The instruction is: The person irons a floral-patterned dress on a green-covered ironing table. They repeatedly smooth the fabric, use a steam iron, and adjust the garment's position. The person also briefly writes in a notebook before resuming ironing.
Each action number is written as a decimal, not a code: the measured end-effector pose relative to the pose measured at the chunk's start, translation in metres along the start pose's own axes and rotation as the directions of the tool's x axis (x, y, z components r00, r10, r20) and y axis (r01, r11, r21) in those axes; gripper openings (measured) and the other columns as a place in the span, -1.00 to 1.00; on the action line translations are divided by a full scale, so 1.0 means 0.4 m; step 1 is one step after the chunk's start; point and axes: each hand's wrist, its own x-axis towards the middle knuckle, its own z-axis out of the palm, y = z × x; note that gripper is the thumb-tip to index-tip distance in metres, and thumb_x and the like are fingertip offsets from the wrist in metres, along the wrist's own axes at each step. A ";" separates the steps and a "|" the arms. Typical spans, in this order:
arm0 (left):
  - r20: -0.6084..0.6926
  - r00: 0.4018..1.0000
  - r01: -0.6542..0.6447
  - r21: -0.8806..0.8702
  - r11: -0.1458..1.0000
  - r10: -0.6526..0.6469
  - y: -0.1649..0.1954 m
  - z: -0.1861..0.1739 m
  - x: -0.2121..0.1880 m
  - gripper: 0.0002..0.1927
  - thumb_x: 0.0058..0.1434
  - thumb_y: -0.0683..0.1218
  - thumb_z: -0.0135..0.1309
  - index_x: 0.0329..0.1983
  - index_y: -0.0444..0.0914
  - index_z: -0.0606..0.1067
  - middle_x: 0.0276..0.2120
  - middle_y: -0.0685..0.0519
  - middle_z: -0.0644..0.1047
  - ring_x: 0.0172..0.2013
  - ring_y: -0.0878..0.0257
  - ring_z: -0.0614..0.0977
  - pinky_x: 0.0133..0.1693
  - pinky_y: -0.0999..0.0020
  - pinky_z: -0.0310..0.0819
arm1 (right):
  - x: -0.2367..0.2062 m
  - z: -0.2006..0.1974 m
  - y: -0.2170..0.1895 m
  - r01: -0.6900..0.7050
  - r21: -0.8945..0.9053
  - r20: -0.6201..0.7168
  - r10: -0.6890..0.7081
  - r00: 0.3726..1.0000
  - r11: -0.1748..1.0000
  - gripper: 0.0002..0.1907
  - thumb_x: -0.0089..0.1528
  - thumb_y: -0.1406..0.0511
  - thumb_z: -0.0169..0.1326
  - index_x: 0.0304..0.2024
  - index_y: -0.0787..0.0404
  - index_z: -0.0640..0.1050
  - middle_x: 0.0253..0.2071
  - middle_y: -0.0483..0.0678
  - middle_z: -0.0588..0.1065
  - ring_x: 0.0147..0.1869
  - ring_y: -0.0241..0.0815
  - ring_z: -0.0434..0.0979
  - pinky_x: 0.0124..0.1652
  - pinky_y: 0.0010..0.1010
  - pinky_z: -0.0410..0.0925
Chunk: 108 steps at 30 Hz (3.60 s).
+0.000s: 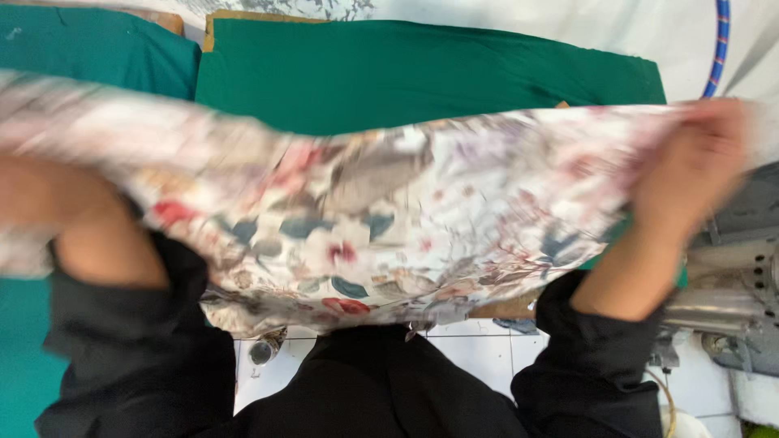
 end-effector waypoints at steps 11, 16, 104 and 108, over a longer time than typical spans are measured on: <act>0.359 0.920 0.029 0.337 0.941 -0.157 -0.029 0.632 -0.343 -0.87 0.18 -0.17 0.18 -0.27 -0.32 0.51 0.18 -0.33 0.38 0.06 -0.25 0.38 0.01 -0.10 0.21 | -0.175 0.574 0.687 0.140 -0.671 0.351 0.145 0.925 0.729 -0.85 0.29 0.40 0.01 -0.19 0.11 0.58 -0.14 0.03 0.53 -0.14 0.16 0.54 -0.20 -0.03 0.37; 0.449 0.873 0.015 0.368 0.930 -0.191 -0.075 0.760 -0.456 -0.73 0.21 -0.14 0.13 -0.01 -0.25 0.60 0.15 -0.32 0.40 0.03 -0.25 0.37 0.02 -0.10 0.19 | -0.242 0.673 0.786 0.231 -0.667 0.385 0.062 0.921 0.709 -0.84 0.24 0.39 0.04 -0.17 0.12 0.59 -0.11 0.04 0.51 -0.05 0.13 0.51 -0.17 -0.07 0.38; 0.918 0.000 -0.351 -0.371 0.860 0.396 1.012 0.786 -0.796 -0.55 0.31 0.06 -0.05 0.28 0.12 0.45 0.35 0.05 0.37 0.42 0.04 0.21 0.42 -0.22 -0.36 | -0.415 -0.020 0.371 0.239 -0.710 0.699 0.620 0.358 0.662 -0.69 0.09 0.23 0.16 -0.10 0.01 0.62 -0.35 0.13 0.60 -0.21 0.19 0.62 -0.18 -0.01 0.46; 0.931 -0.130 -0.104 -0.355 0.929 0.341 0.999 0.823 -0.766 -0.62 0.28 0.05 0.00 0.16 0.15 0.55 0.36 0.10 0.38 0.42 0.01 0.23 0.41 -0.27 -0.37 | -0.292 0.117 0.494 0.238 -0.742 0.649 0.583 0.489 0.626 -0.71 0.11 0.22 0.18 -0.16 0.19 0.58 -0.32 0.19 0.58 -0.18 0.27 0.59 -0.20 0.06 0.43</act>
